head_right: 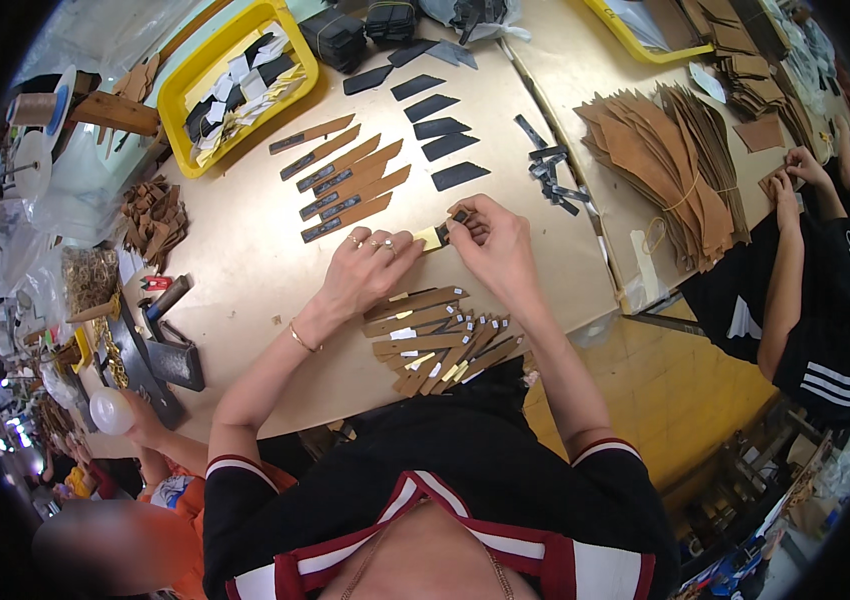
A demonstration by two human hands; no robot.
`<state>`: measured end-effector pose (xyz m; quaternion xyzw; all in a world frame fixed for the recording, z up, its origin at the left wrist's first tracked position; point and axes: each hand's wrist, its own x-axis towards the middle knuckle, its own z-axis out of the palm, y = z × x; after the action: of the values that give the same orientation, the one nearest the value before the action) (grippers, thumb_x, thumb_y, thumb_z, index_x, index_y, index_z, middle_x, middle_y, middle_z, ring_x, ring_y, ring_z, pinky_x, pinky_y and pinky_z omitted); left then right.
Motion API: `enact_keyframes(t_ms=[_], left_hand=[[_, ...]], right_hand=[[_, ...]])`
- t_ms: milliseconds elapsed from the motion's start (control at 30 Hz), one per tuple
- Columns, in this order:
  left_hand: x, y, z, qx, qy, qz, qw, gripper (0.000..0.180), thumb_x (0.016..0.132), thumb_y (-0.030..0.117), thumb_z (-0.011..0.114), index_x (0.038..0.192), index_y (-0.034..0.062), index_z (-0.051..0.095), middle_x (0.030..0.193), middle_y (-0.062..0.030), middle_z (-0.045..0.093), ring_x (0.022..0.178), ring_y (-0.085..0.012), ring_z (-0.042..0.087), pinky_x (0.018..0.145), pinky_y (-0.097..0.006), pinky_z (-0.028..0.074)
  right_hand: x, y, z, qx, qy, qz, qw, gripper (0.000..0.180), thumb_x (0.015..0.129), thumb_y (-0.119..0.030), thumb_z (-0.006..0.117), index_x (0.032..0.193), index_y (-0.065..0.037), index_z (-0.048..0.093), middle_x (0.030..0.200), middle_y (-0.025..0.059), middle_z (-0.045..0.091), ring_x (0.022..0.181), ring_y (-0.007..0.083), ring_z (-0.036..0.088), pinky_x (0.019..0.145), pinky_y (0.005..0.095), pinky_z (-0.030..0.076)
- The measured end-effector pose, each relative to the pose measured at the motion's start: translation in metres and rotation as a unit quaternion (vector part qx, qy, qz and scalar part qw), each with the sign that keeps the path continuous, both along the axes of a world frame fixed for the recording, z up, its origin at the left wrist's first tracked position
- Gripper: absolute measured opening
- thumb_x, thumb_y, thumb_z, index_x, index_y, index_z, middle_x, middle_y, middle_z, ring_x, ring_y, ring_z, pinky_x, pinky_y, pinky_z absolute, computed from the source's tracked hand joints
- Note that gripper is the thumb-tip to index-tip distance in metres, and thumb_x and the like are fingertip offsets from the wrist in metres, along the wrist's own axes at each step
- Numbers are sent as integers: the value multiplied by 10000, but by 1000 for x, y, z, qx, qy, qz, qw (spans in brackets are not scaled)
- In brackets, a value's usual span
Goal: The person repeatedly picks small leather strips and inserts a small white tab into a slot on each strip, then places the assembled unit into a yellow tray. The person works at a table with many similar leather pieces and tools nearby.
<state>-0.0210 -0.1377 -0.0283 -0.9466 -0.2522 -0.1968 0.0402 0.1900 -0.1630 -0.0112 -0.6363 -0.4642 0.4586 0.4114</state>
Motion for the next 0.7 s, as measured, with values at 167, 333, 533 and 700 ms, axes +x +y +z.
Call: enact_keyframes(t_ms=[167,333,533,700], left_hand=[[10,-7,-2,14,33,5,999,273,830,139,631,1085,73,700,1039,-24,608,829,-151,577,721,-306,450],[13,-7,2,-12,91,22,995,328,841,132,608,1154,51,665,1103,-49,586,862,-174,572,749,-320,453],[13,-9,0,-41,115,40,992,367,834,123,598,1186,31,646,1101,-53,582,874,-183,574,762,-330,461],[12,-9,-4,-7,65,40,997,393,820,125,606,1199,26,647,1084,-51,572,859,-169,569,738,-320,459]], right_hand=[[0,-2,-3,22,11,-1,1000,133,885,-49,670,979,45,666,742,72,692,650,63,633,588,222,516],[3,-3,-9,15,30,-1,999,128,886,-41,674,984,41,667,764,54,695,672,53,625,602,210,510],[8,-2,-13,3,68,-16,998,132,885,-32,675,991,46,661,778,42,696,686,43,625,608,199,507],[4,-5,-12,13,45,-15,999,123,890,-37,671,977,50,662,790,63,709,704,59,654,620,201,518]])
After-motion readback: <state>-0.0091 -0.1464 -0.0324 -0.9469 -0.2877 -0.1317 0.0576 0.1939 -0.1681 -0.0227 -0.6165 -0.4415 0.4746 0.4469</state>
